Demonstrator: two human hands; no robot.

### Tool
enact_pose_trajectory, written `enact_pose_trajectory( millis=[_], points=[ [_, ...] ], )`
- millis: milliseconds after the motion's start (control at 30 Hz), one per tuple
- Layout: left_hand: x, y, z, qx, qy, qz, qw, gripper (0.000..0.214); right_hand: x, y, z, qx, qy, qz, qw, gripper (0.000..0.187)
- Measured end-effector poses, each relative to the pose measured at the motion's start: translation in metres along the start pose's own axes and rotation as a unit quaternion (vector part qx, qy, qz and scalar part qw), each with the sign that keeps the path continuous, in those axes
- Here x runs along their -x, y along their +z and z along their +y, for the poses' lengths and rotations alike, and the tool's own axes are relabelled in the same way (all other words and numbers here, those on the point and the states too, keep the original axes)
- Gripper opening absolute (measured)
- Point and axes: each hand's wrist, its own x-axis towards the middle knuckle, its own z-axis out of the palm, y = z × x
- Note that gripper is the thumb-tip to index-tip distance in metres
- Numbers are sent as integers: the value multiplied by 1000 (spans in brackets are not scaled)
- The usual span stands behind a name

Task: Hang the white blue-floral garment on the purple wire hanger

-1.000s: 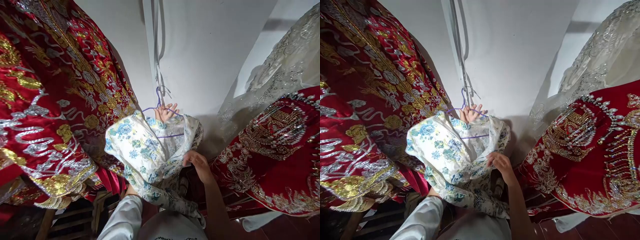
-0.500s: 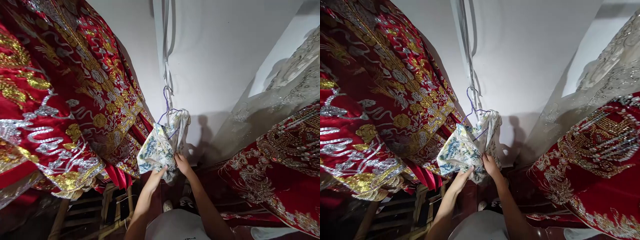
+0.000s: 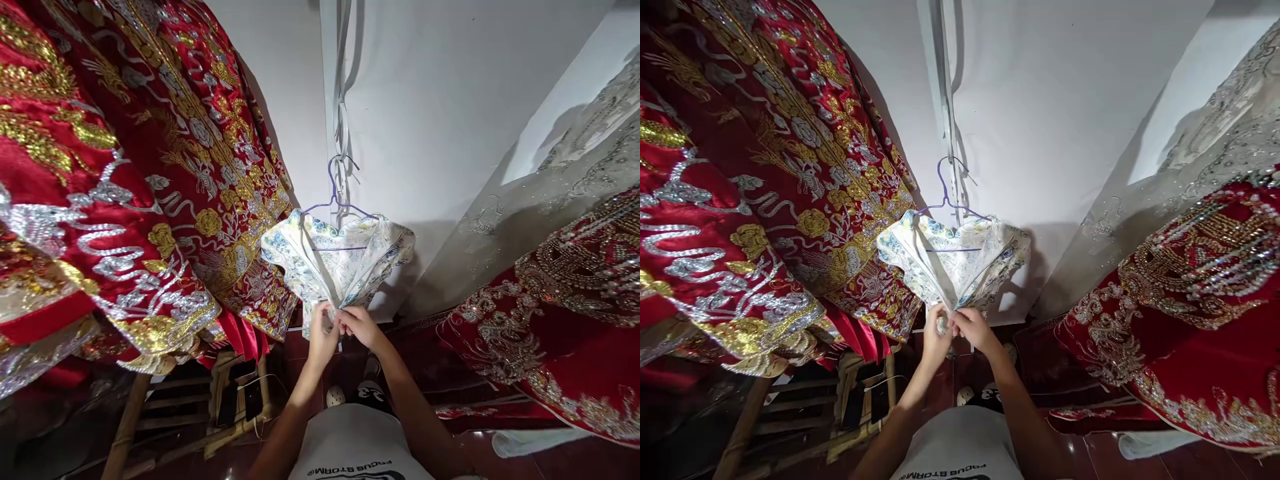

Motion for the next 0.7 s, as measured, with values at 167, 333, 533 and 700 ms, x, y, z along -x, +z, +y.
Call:
enact_pose_trajectory(
  millis=[167, 333, 533, 700],
  points=[
    [-11, 19, -4, -3, 28, -83, 996, 20, -11, -14, -59, -26, -32, 28, 999, 37],
    [-21, 27, -19, -57, 71, -144, 985, 22, -42, -30, -146, -83, -167, 131, 974, 39],
    [-53, 19, 2, -110, 72, -294, 947, 15, -47, -10, -173, -92, -227, 143, 959, 38],
    [-114, -14, 85, 2, 141, -154, 978, 31, -32, -8, -170, -46, -241, 119, 962, 33]
  ],
)
